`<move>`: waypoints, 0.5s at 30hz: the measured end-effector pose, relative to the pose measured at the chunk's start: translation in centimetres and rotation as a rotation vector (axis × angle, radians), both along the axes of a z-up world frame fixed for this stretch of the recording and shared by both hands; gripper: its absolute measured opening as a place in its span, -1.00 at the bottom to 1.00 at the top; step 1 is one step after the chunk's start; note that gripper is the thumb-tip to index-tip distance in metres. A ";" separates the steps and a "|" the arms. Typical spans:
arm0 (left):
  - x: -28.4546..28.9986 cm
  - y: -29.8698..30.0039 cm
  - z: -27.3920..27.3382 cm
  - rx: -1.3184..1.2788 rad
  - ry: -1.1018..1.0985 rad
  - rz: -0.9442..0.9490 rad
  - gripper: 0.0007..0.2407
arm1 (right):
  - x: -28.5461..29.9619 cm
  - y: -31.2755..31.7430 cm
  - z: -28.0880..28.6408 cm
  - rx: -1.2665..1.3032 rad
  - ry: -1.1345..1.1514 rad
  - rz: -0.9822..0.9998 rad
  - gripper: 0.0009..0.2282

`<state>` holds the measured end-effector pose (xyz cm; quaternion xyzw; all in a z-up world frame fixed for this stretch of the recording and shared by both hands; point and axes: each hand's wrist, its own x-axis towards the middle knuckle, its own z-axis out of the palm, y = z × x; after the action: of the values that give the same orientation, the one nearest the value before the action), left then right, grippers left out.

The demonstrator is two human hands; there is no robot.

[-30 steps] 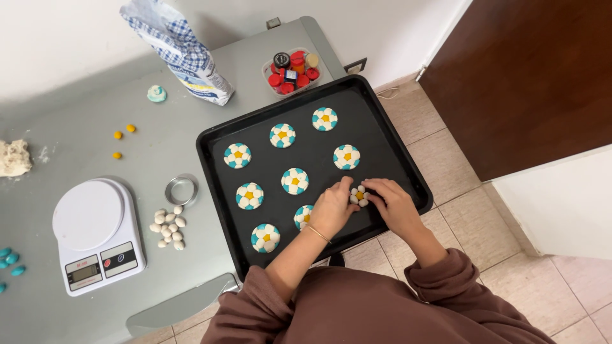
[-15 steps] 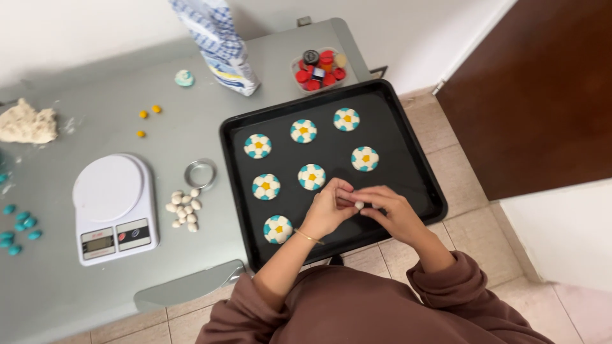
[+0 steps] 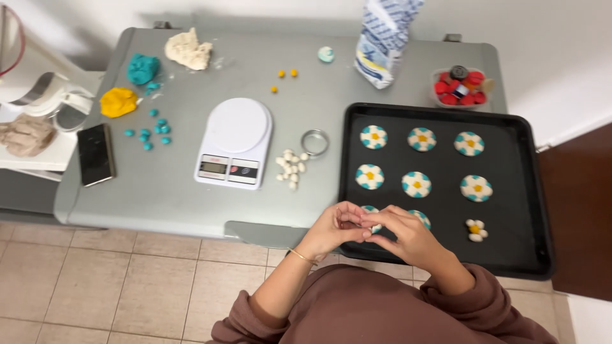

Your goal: Measure and roll small portions of dough and assemble them into flower-patterned cookies on a baking tray.

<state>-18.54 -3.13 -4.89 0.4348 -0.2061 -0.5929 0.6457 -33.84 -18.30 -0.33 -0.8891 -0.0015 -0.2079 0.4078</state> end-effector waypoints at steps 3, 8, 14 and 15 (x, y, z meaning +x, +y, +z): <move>2.3 2.8 0.9 0.010 -0.037 0.016 -0.77 | 2.9 1.9 -0.1 -0.002 -0.032 0.058 -0.66; 6.1 6.6 0.8 0.079 -0.080 0.007 -0.81 | 6.7 4.5 -1.7 0.078 -0.112 0.108 -0.75; 10.3 8.9 0.6 0.000 -0.029 -0.017 -0.87 | 10.4 5.2 -2.3 0.298 0.006 0.139 -0.86; 11.1 9.3 0.9 0.026 -0.016 0.024 -0.86 | 11.0 4.7 -2.6 0.519 0.038 0.154 -0.89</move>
<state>-7.45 6.13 -3.99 0.4506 -0.1984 -0.5840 0.6455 -22.85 -13.56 -2.98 -0.7559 -0.0081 -0.1533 0.6364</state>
